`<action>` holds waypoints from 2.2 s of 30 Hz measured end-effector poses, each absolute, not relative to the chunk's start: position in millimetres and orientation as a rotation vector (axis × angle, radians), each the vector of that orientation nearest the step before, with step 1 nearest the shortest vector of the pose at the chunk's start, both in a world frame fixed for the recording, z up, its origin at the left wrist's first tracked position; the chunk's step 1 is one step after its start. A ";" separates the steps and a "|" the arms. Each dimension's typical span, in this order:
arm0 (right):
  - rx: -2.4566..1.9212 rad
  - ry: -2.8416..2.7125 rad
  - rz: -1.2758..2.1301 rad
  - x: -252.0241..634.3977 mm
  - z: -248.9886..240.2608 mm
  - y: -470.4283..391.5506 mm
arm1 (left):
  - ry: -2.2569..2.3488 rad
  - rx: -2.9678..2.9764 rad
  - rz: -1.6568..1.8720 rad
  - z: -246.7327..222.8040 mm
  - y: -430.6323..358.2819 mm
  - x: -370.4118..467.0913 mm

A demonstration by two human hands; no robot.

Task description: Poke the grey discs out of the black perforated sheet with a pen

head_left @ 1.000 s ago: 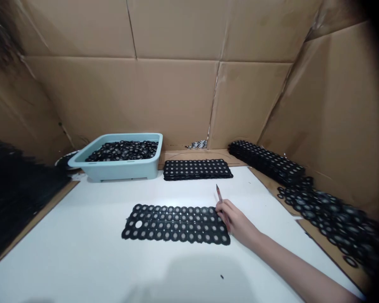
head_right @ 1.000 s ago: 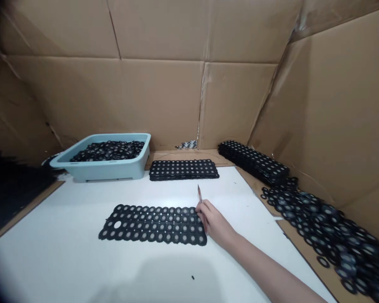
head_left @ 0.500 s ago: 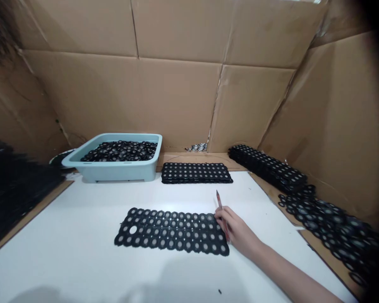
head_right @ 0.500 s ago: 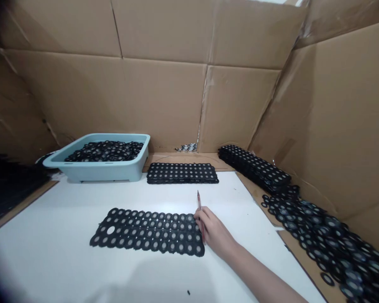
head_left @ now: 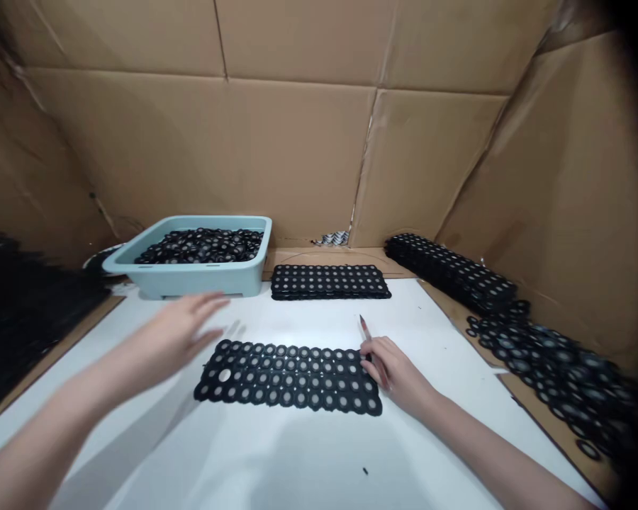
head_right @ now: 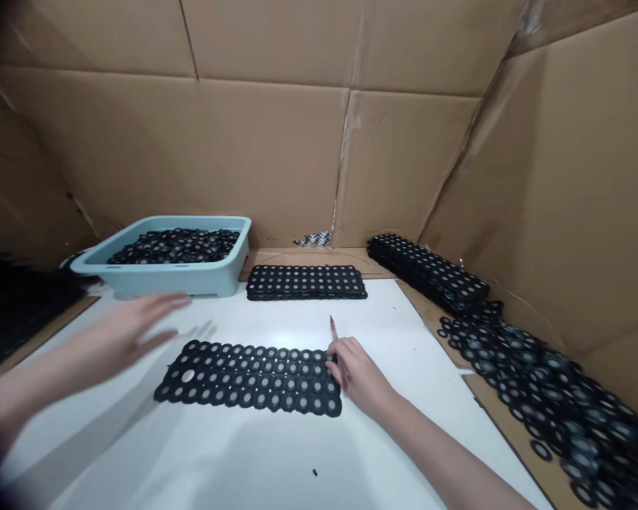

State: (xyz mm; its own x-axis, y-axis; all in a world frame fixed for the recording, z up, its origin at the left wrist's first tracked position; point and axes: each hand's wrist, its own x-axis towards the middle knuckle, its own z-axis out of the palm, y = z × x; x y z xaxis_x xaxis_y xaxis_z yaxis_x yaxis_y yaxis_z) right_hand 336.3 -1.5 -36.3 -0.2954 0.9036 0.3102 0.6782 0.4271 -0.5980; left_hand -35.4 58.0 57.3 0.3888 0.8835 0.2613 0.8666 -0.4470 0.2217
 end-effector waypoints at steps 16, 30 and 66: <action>-1.305 -1.760 0.486 332.1 -36.3 3.8 | 1.343 2.309 0.372 -18.5 78.5 -44.0; -1.285 -1.699 0.326 331.5 -34.2 -0.8 | 1.328 2.087 0.494 1.2 65.4 -23.7; -1.288 -1.620 0.190 341.5 -29.4 1.2 | 1.400 1.441 0.898 5.1 67.3 -24.1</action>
State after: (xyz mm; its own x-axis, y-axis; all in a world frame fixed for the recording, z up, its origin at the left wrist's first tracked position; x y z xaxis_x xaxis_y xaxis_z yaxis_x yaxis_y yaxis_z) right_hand 341.5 1.2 -29.4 0.0845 0.7977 0.5971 0.6376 0.4172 -0.6476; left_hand -24.1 67.3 5.1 0.0922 0.9917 -0.0894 0.3319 0.0540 0.9418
